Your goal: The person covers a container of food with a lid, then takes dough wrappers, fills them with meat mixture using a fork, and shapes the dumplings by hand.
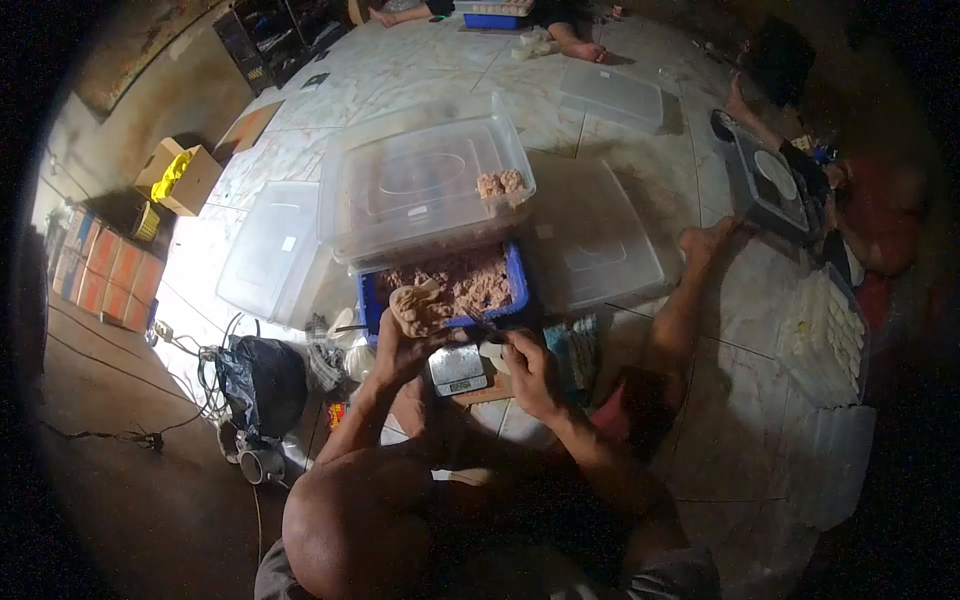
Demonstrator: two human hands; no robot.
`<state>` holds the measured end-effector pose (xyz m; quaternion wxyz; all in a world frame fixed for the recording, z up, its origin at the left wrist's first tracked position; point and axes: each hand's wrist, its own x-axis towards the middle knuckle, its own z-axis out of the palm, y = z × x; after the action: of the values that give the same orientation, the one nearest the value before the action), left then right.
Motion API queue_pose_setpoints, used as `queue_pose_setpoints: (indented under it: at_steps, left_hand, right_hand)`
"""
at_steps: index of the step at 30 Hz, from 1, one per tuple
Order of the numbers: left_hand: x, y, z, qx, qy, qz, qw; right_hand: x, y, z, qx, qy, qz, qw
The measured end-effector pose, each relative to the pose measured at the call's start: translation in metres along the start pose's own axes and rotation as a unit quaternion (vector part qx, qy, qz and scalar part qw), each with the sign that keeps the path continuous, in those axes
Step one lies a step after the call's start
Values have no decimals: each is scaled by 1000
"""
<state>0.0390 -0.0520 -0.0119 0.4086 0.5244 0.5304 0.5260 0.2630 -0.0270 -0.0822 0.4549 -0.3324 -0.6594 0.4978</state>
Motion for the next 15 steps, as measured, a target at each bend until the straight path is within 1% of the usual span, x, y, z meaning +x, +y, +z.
queue_pose_setpoints:
  at_steps: [1,2,3,4,5,6,7,8,9,10,11,12,13,14,15]
  left_hand:
    - [1,7,0,-14,-22,25,999]
    - [4,-1,-11,-53,-84,-33,994]
    - [5,-4,-8,-53,-85,-32,994]
    - [5,-6,-5,-56,-41,-8,998]
    - [5,-7,-2,-57,3,16,998]
    - [6,-8,1,-122,-21,29,992]
    - [7,-11,0,-122,-23,30,992]
    - [7,-16,-3,38,-69,61,995]
    - [8,-14,-3,197,-112,91,970]
    - [7,-13,1,216,-67,11,974]
    - [7,-12,-1,217,-68,10,974]
    - [9,-4,-5,153,-68,-8,986]
    - [9,-2,-8,87,-68,-29,993]
    - [7,-4,-19,83,-105,8,991]
    - [4,1,-16,82,-106,4,991]
  right_hand:
    - [-7,0,0,-1,0,3,1000]
    - [-16,-2,0,93,-39,92,991]
    - [-20,-8,0,186,-78,177,963]
    - [-21,-18,1,206,-103,210,950]
    - [-22,-17,8,258,-99,208,938]
    - [-22,-9,20,190,-78,156,966]
    - [-21,-6,29,120,-54,104,986]
    - [-19,-3,27,39,-54,32,997]
    - [-16,-3,24,-43,-42,-39,997]
    - [-15,-2,20,-70,-42,14,997]
    - [-13,-1,18,-96,-41,67,992]
    - [-5,-20,14,-96,4,-11,995]
    - [-9,-21,10,-95,3,-6,995]
    - [-15,-21,5,30,-16,58,998]
    - [-21,-19,4,65,-26,89,994]
